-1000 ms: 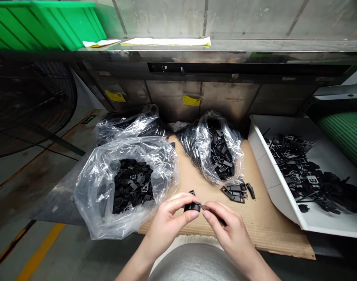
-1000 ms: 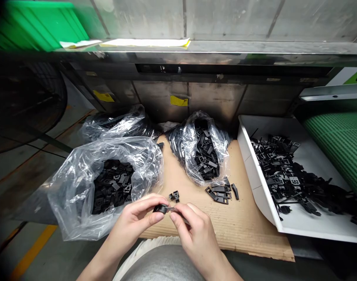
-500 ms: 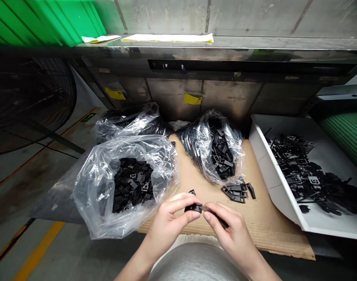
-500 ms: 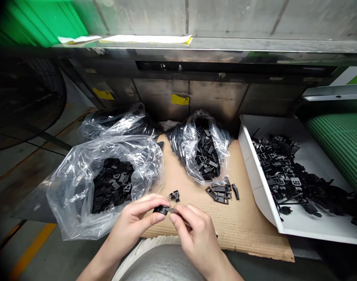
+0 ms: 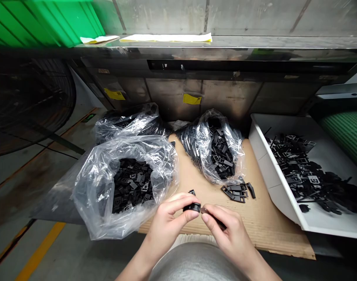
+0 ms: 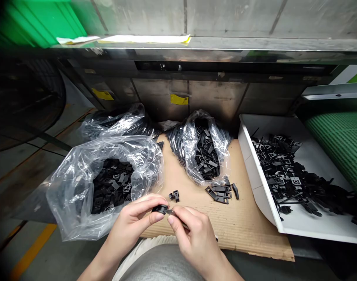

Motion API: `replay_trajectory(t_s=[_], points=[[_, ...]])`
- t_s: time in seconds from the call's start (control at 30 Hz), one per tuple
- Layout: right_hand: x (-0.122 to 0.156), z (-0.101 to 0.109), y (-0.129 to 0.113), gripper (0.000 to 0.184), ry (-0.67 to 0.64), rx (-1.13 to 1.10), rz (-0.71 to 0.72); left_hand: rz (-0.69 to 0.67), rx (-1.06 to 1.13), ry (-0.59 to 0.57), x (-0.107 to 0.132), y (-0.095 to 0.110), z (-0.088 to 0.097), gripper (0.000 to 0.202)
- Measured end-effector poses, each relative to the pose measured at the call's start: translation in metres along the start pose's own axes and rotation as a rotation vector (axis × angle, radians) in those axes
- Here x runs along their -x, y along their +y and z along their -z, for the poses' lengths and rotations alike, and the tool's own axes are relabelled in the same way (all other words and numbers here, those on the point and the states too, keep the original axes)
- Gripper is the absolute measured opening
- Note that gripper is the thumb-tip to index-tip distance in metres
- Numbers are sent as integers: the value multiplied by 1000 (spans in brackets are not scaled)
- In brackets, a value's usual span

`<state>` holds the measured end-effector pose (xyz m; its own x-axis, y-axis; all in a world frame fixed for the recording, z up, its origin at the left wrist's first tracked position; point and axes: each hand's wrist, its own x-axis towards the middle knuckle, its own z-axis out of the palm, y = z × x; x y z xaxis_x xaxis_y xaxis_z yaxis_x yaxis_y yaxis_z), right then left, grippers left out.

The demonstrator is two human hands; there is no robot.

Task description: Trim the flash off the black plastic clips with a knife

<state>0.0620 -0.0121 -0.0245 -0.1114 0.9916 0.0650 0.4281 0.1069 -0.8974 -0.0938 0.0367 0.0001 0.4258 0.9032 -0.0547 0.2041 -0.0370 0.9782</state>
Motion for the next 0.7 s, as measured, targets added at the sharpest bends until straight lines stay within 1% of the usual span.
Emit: replay_trajectory(t_s=[0.1, 0.17, 0.23, 0.3, 0.37, 0.43, 0.53, 0.7], points=[[-1, 1, 0, 18, 3, -34, -16, -17, -20, 5, 1, 0, 0, 12], [-2, 3, -1, 18, -24, -130, -65, -18, -25, -2, 1, 1, 1, 11], [-3, 5, -2, 21, -110, -305, -153, -18, -26, -30, 0, 3, 1, 11], [-3, 8, -3, 27, -223, -472, -241, -19, -32, -58, 0, 5, 1, 10], [-2, 10, -4, 33, -293, -565, -286, -7, -41, -70, 0, 5, 1, 10], [-2, 9, -5, 33, -284, -589, -290, 12, -45, -59, -1, 5, 1, 10], [-1, 8, -5, 29, -209, -577, -271, 27, -35, -58, 0, 4, 1, 11], [1, 4, -3, 20, -143, -452, -233, 61, -17, -26, 2, 2, 2, 12]])
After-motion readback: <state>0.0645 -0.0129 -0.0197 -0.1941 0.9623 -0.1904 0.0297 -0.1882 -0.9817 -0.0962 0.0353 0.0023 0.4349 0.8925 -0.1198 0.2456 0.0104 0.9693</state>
